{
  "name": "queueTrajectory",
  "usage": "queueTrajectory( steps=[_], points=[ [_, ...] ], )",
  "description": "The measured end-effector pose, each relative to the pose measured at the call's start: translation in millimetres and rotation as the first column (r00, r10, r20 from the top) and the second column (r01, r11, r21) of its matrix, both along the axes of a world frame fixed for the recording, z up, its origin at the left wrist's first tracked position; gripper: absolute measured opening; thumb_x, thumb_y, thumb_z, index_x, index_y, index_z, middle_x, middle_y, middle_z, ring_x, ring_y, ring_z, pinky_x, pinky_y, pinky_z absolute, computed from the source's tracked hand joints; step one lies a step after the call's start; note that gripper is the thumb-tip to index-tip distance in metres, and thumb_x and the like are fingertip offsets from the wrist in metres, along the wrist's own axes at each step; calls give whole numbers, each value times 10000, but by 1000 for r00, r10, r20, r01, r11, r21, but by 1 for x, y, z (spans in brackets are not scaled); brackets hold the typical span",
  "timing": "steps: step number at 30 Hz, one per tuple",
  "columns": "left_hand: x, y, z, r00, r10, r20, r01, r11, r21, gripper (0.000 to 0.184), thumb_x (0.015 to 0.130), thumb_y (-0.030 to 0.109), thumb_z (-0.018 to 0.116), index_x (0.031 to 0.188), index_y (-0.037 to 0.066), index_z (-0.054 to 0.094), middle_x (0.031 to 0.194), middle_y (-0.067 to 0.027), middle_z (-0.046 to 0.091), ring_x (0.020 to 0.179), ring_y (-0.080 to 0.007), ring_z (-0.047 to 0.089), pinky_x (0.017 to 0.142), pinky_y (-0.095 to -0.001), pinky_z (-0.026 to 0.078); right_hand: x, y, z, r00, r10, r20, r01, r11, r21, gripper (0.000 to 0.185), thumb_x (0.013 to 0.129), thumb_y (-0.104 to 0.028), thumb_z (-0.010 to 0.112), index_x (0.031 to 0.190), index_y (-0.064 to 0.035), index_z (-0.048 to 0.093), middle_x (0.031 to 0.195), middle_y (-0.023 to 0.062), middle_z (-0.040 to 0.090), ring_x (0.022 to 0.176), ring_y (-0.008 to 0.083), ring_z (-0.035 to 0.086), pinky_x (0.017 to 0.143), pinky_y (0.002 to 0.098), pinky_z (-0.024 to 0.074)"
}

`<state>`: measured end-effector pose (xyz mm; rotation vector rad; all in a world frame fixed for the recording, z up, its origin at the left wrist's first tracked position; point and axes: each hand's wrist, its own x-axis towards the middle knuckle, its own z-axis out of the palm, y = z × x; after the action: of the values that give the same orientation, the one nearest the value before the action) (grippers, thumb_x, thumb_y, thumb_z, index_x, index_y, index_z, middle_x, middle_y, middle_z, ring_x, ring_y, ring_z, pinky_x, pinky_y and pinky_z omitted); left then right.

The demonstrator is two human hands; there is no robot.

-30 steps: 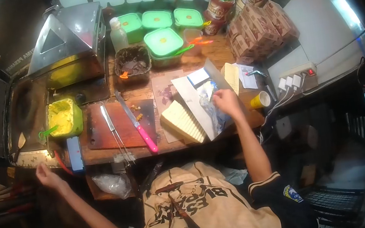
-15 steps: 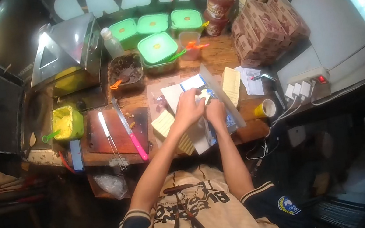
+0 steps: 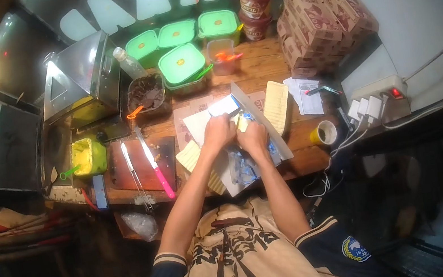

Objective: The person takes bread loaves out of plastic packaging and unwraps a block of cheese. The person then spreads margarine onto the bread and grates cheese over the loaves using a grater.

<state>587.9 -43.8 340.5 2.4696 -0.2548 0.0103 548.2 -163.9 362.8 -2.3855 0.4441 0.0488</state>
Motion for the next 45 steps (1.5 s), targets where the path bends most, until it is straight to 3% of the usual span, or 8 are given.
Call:
queueTrajectory(
  steps=[13,16,23,28,32,38,41,45],
  points=[
    [-13,13,20,987,85,-136,-94,993,-65,300,831,253,625,811,-45,651,719,-254,630,705,-396,634,663,-425,499,-51,-33,59,963,138,232,-189,959,213,294,756,-185,669,872,84,637,734,242,668,661,353,664,645,396,522],
    [-14,21,25,982,124,-143,-145,979,-142,315,855,274,628,839,-39,657,746,-239,646,721,-352,652,678,-399,499,-62,-50,72,976,14,218,-176,641,747,247,796,-123,654,930,83,624,791,142,691,643,221,655,629,322,517],
    [-55,60,49,926,352,-139,-372,781,-502,287,853,220,647,1002,-16,585,936,-199,644,861,-307,642,752,-388,506,-49,-121,99,937,-255,240,-163,289,943,378,858,-83,574,1203,61,515,1125,108,607,1012,171,586,877,292,455],
    [-90,58,58,904,426,32,-386,847,-366,360,794,105,637,1105,-11,499,1147,-223,523,1065,-344,534,904,-408,440,13,-154,16,950,-267,162,-104,217,971,426,887,-72,565,1285,35,458,1177,92,582,1061,169,558,914,291,421],
    [-128,47,57,966,97,241,-102,995,10,489,724,48,665,1166,-21,468,1252,-239,460,1168,-395,452,1006,-462,382,32,-159,-37,968,-227,112,-74,168,983,427,915,-71,535,1318,21,428,1202,102,571,1123,227,545,949,361,439],
    [-130,1,80,985,-128,120,127,992,17,652,721,114,722,1278,4,402,1299,-266,396,1178,-431,433,1018,-473,366,36,-161,-19,997,-70,-29,52,362,931,436,859,-121,614,1268,-56,476,1156,68,592,1012,173,586,734,291,484],
    [-116,-25,83,989,-107,101,108,994,-4,632,729,141,736,1263,11,425,1269,-289,388,1140,-440,447,977,-456,394,35,-148,10,975,-196,-106,209,638,741,474,840,-130,638,1271,-49,459,1141,70,600,996,218,607,734,358,499],
    [-105,-47,50,988,-122,96,120,992,21,505,733,91,705,1162,-31,466,1202,-294,404,1073,-438,471,913,-438,439,37,-144,-1,989,-149,20,100,749,655,447,847,-166,656,1249,-27,516,1122,84,626,993,197,603,801,328,478]
  ],
)
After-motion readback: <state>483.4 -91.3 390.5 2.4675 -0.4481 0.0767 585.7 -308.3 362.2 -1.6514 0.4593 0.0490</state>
